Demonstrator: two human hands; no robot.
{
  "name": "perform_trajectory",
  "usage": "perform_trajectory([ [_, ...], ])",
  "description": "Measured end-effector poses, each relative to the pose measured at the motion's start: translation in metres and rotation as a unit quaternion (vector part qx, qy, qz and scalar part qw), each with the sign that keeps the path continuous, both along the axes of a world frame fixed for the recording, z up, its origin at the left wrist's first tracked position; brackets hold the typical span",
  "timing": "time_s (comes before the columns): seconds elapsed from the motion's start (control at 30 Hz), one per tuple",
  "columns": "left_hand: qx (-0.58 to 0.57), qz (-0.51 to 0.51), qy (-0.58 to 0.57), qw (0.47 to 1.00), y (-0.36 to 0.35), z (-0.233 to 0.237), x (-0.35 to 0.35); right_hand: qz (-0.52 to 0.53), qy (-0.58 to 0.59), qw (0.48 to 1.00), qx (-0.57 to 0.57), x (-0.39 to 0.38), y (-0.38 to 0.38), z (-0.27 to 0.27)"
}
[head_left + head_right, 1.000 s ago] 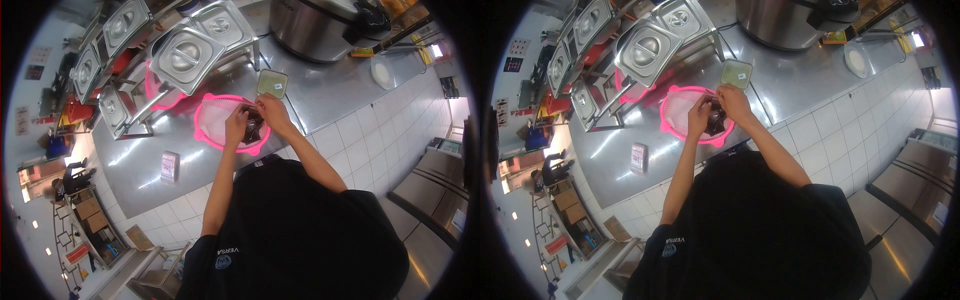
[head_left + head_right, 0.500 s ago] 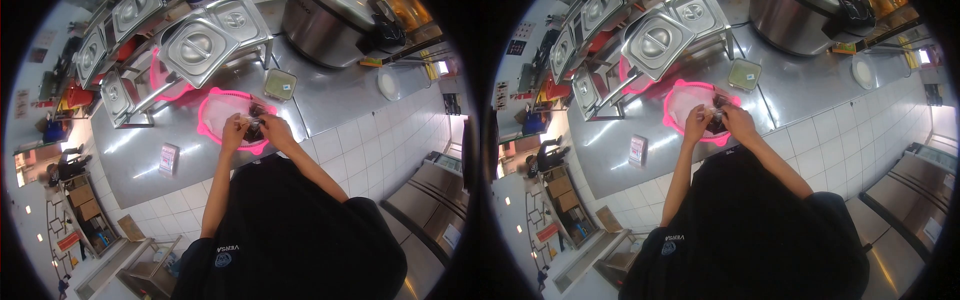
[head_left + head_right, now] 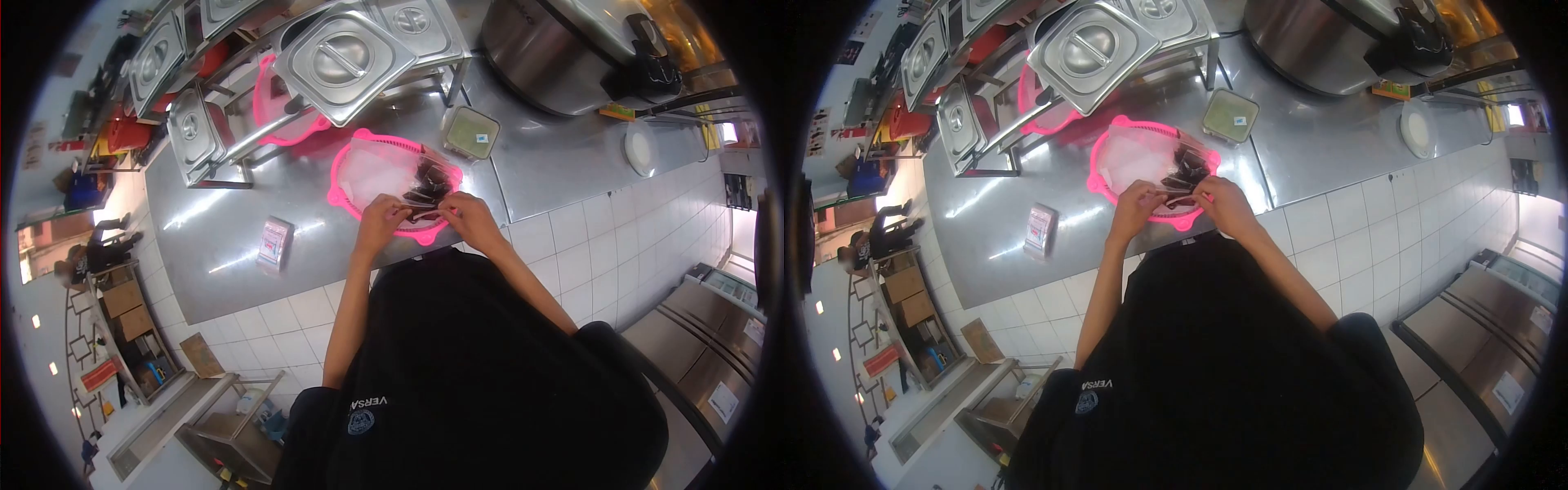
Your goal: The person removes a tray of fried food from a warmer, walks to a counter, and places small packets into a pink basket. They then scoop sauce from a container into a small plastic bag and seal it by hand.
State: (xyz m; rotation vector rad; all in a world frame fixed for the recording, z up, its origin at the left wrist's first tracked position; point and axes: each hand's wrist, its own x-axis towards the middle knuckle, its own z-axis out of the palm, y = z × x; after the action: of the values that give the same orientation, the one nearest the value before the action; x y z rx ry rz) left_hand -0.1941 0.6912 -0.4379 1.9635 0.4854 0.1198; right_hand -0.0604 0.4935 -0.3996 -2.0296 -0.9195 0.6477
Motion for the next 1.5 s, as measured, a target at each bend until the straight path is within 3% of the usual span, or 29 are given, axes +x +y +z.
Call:
perform_trajectory([
  [0.07, 0.056, 0.020, -0.107, 0.992, -0.003, -0.015, 0.011, 0.003, 0.038, 0.999, -0.010, 0.004, -0.003, 0.008],
  [0.17, 0.067, 0.008, -0.004, 0.998, -0.010, -0.007, 0.034, 0.040, 0.074, 0.995, -0.047, 0.005, -0.011, 0.013],
  [0.27, 0.087, 0.028, 0.013, 0.996, -0.024, -0.006, 0.041, 0.029, 0.080, 0.995, -0.057, 0.008, -0.014, 0.020],
  [0.37, -0.190, 0.144, 0.010, 0.971, -0.032, -0.010, 0.034, 0.000, 0.076, 0.996, -0.040, 0.008, -0.016, 0.026],
  [0.47, -0.257, 0.146, -0.050, 0.954, -0.022, -0.016, 0.019, -0.003, 0.051, 0.998, -0.041, 0.011, -0.015, 0.028],
  [0.67, -0.202, -0.002, -0.033, 0.979, 0.002, -0.012, -0.003, 0.018, 0.095, 0.994, -0.059, 0.008, -0.003, 0.033],
  [0.77, -0.113, -0.027, -0.011, 0.993, 0.009, 0.016, -0.010, 0.039, 0.079, 0.995, -0.042, 0.013, 0.000, 0.033],
  [0.87, -0.145, 0.030, -0.004, 0.989, 0.006, 0.025, -0.012, 0.113, 0.076, 0.990, -0.044, 0.015, 0.001, 0.055],
  [0.93, -0.122, 0.000, 0.010, 0.992, 0.006, 0.027, -0.004, 0.173, 0.091, 0.980, -0.044, 0.010, 0.005, 0.069],
  [0.97, -0.112, -0.015, 0.018, 0.993, 0.005, 0.031, 0.001, 0.153, 0.041, 0.987, -0.012, 0.006, 0.010, 0.067],
  [1.03, -0.187, -0.022, 0.031, 0.982, 0.001, 0.040, 0.012, 0.110, -0.058, 0.991, 0.051, -0.003, 0.016, 0.053],
  [1.13, -0.329, -0.008, 0.027, 0.944, -0.005, 0.033, 0.023, 0.099, -0.091, 0.988, 0.070, -0.001, 0.014, 0.024],
  [1.17, -0.381, 0.004, 0.025, 0.924, -0.007, 0.027, 0.021, 0.088, -0.039, 0.995, 0.036, -0.002, 0.013, 0.024],
  [1.23, -0.290, 0.010, -0.015, 0.957, -0.007, 0.017, 0.024, 0.057, 0.060, 0.996, -0.031, 0.000, 0.010, 0.025],
  [1.37, -0.124, 0.079, -0.036, 0.988, -0.005, -0.011, 0.042, 0.004, 0.015, 1.000, -0.007, -0.007, 0.004, 0.022],
  [1.5, 0.037, -0.016, 0.032, 0.999, -0.002, -0.017, 0.056, 0.008, 0.023, 1.000, -0.006, -0.006, 0.002, 0.015],
])
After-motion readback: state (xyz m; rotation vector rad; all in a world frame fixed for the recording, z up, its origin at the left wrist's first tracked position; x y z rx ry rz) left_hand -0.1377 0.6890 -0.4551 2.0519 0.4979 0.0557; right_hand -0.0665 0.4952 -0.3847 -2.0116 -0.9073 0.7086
